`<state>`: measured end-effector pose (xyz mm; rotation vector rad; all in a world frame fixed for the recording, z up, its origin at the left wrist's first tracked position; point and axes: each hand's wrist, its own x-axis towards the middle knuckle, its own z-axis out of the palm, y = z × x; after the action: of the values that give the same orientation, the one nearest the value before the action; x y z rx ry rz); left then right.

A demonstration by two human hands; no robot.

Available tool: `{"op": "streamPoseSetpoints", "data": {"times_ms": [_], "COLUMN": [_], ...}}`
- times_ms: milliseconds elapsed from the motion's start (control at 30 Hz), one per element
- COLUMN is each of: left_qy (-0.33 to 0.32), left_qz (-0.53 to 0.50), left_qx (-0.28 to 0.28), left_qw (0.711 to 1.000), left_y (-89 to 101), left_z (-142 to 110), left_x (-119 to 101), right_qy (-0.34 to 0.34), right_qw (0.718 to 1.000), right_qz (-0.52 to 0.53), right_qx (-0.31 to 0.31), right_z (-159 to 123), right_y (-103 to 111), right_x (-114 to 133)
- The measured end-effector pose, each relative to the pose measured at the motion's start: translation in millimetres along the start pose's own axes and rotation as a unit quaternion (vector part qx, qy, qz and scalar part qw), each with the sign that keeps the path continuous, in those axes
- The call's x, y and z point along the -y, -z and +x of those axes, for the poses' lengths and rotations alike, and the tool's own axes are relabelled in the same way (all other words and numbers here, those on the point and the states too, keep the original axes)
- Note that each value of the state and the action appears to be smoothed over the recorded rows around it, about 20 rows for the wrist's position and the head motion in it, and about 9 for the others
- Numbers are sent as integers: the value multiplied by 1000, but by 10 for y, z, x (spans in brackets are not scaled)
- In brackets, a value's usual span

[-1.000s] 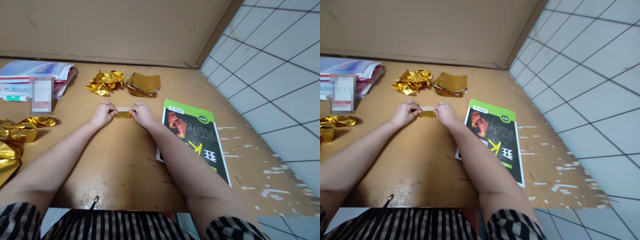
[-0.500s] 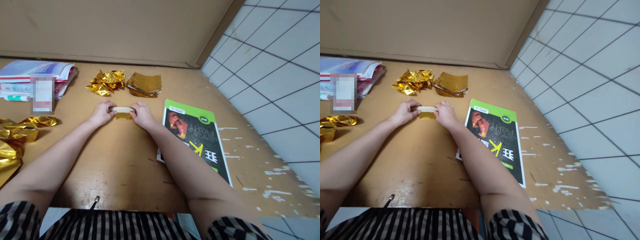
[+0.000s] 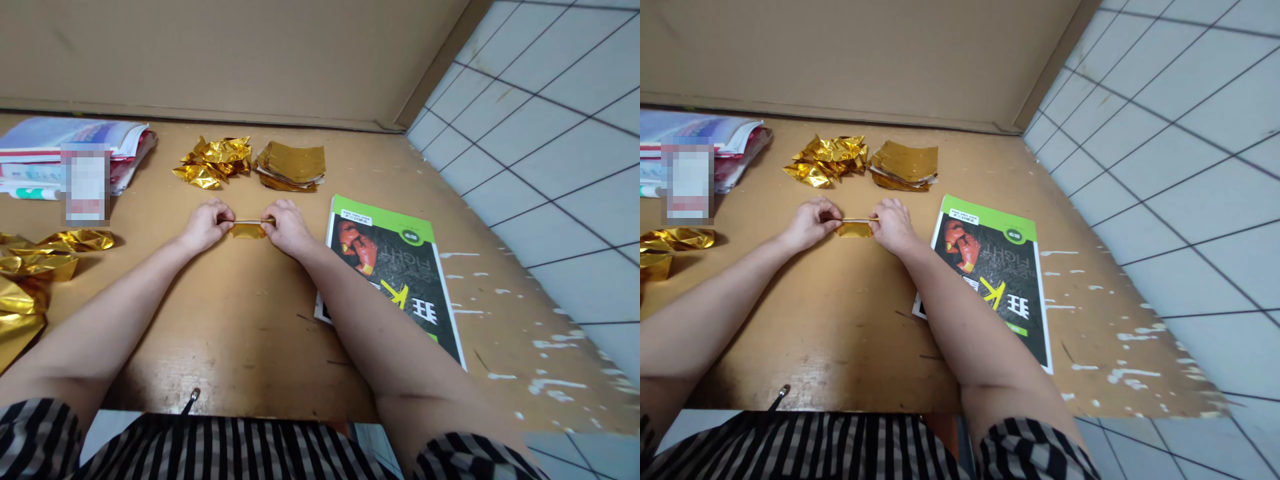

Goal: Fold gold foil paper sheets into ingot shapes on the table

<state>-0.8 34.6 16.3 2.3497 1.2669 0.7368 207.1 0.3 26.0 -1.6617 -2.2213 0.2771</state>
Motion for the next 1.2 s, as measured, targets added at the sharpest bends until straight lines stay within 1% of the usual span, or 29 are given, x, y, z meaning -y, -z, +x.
{"op": "streamPoseSetpoints", "data": {"times_ms": [133,267,433,533,633,733,833,1033,1200], "left_qy": [-33,-82,-118,-140,-154,-155,-149,-150,-147], "left_qz": [30,72,132,148,152,155,158,154,160], "left_qx": [5,21,38,62,111,168,202,224,243], "left_qw": [999,994,983,977,970,961,955,951,945], "left_y": [23,56,48,-12,-107,-181,-192,-158,-129], "left_z": [-14,-40,-107,-152,-192,-218,-224,-202,-191], "left_x": [-11,-20,-63,-153,-260,-326,-339,-317,-317], "right_qy": [29,47,71,79,81,87,97,85,71], "right_qw": [999,996,993,991,992,992,990,990,990], "right_qz": [-26,-68,-87,-92,-91,-88,-91,-103,-113], "right_qx": [-7,23,45,48,44,39,35,31,49], "right_z": [-41,-77,-96,-101,-106,-112,-113,-116,-133], "right_y": [46,95,122,115,104,97,93,73,86], "right_x": [24,56,56,51,51,56,65,105,133]}}
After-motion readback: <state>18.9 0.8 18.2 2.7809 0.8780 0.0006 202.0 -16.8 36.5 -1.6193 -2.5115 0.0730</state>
